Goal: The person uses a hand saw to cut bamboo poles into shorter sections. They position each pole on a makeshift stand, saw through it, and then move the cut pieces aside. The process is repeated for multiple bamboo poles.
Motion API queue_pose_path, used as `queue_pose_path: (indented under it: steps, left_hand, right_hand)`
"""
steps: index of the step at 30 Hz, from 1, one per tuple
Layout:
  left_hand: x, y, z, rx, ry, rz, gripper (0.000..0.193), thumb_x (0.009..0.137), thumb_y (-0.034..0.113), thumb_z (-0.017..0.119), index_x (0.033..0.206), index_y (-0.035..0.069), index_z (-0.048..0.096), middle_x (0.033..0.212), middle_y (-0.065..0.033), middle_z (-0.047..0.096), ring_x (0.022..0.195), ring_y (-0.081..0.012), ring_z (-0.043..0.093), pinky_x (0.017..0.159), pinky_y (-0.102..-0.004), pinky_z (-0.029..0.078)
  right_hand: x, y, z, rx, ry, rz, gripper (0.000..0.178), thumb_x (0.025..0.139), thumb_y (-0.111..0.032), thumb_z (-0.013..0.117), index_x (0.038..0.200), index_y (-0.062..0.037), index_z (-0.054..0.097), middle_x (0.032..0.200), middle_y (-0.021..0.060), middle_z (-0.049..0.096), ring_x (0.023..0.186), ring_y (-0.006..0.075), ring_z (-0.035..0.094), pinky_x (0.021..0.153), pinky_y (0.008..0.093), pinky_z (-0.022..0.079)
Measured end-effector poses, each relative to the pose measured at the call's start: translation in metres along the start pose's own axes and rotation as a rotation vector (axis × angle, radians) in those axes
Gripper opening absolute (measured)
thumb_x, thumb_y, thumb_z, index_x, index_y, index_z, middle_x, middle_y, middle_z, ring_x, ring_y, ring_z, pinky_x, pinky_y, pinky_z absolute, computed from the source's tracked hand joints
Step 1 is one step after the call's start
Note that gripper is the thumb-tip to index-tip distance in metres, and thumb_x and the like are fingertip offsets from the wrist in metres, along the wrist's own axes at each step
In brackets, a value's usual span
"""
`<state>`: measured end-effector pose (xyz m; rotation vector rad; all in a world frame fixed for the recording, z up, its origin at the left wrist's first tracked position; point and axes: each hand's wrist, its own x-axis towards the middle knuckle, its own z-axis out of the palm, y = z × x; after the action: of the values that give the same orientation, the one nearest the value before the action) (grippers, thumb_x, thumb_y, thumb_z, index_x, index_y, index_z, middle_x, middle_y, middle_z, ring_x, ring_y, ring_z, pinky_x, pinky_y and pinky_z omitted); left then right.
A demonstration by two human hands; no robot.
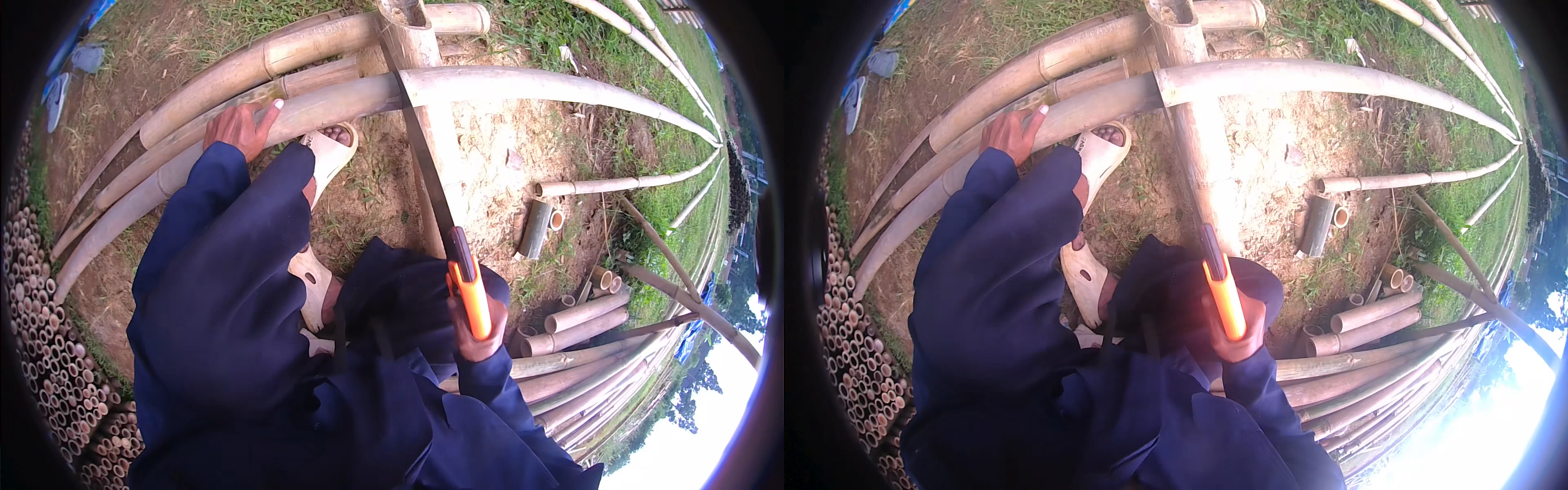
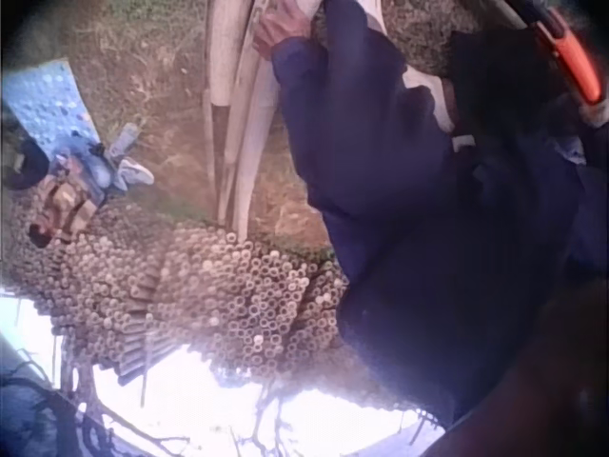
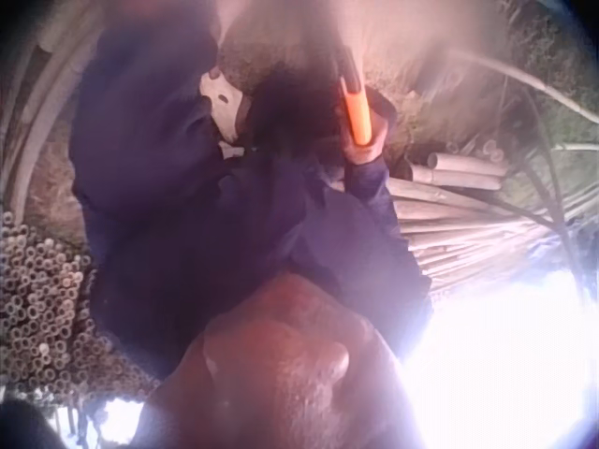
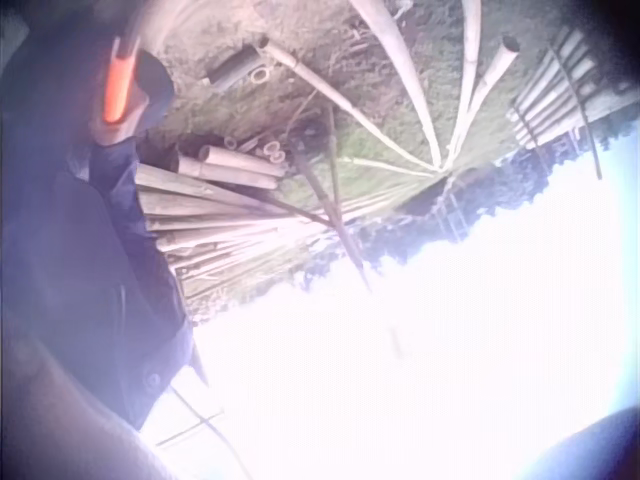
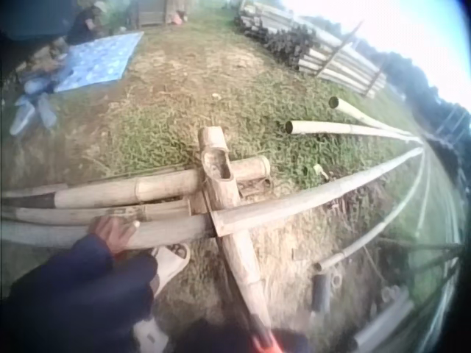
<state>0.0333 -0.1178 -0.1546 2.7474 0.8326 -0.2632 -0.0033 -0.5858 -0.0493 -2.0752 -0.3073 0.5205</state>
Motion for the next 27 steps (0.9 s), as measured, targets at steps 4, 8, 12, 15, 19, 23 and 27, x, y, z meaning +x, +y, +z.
queue_pose_path:
  steps: [4,8,12,15,19,23,27]
  left_hand:
    - [0.011,0.007,-0.005,0.006,0.075,0.029,0.075,0.097,0.071,0.048,0.124,0.006,0.074,0.117,-0.0292,0.071,0.115,-0.0433,0.066,0.102,-0.0519,0.049]
    - [0.0,0.001,-0.012,-0.007,-0.007,0.022,0.074,0.099,0.07,0.047,0.124,0.007,0.074,0.113,-0.0288,0.072,0.111,-0.0437,0.067,0.1,-0.052,0.05]
    - [0.005,0.01,-0.012,0.035,0.026,0.032,0.073,0.099,0.07,0.046,0.124,0.007,0.074,0.112,-0.0287,0.072,0.11,-0.044,0.068,0.1,-0.0521,0.05]
    - [0.004,-0.001,-0.009,0.033,0.062,0.017,0.074,0.099,0.07,0.046,0.124,0.006,0.074,0.113,-0.0286,0.072,0.111,-0.0439,0.068,0.1,-0.0522,0.05]
    - [0.011,0.004,-0.002,0.015,0.06,0.058,0.076,0.098,0.071,0.045,0.124,0.006,0.074,0.114,-0.0287,0.072,0.112,-0.044,0.067,0.1,-0.0527,0.05]
    - [-0.002,-0.007,-0.008,-0.004,0.037,0.01,0.076,0.098,0.071,0.046,0.124,0.005,0.074,0.115,-0.0288,0.071,0.113,-0.0437,0.067,0.1,-0.0531,0.05]
    - [0.006,0.013,0.009,0.035,0.067,0.061,0.076,0.098,0.071,0.045,0.125,0.006,0.074,0.117,-0.0288,0.071,0.115,-0.043,0.066,0.101,-0.0526,0.049]
  right_hand:
    - [0.126,-0.016,0.054,0.141,0.085,-0.115,0.015,0.093,-0.01,0.073,0.094,0.0029,0.066,0.068,0.0149,0.061,0.059,0.0225,0.058,0.061,0.038,0.048]
    - [0.064,-0.016,0.029,0.041,0.018,-0.06,0.015,0.094,-0.01,0.072,0.101,0.0028,0.068,0.07,0.0139,0.063,0.063,0.0216,0.061,0.063,0.0376,0.05]
    - [-0.056,-0.001,-0.012,-0.014,0.01,-0.007,0.037,0.094,-0.005,0.069,0.129,0.0066,0.066,0.115,0.017,0.076,0.108,0.0214,0.073,0.097,0.0296,0.052]
    - [0.009,0.001,0.012,-0.025,0.006,-0.019,0.021,0.095,-0.007,0.07,0.113,0.0036,0.071,0.087,0.0086,0.074,0.077,0.0165,0.069,0.075,0.03,0.054]
    - [0.09,-0.002,0.035,0.055,0.014,-0.002,0.014,0.094,-0.01,0.071,0.092,0.0036,0.067,0.071,0.0135,0.065,0.059,0.0206,0.058,0.06,0.0354,0.049]
    - [0.017,-0.014,0.018,0.081,-0.045,-0.006,0.021,0.095,-0.01,0.071,0.11,0.0039,0.07,0.082,0.0149,0.071,0.07,0.02,0.067,0.069,0.0335,0.054]
    - [-0.05,-0.006,0.003,-0.018,0.093,-0.023,0.039,0.094,-0.01,0.068,0.13,0.0055,0.067,0.112,0.02,0.076,0.105,0.0232,0.075,0.091,0.0325,0.056]
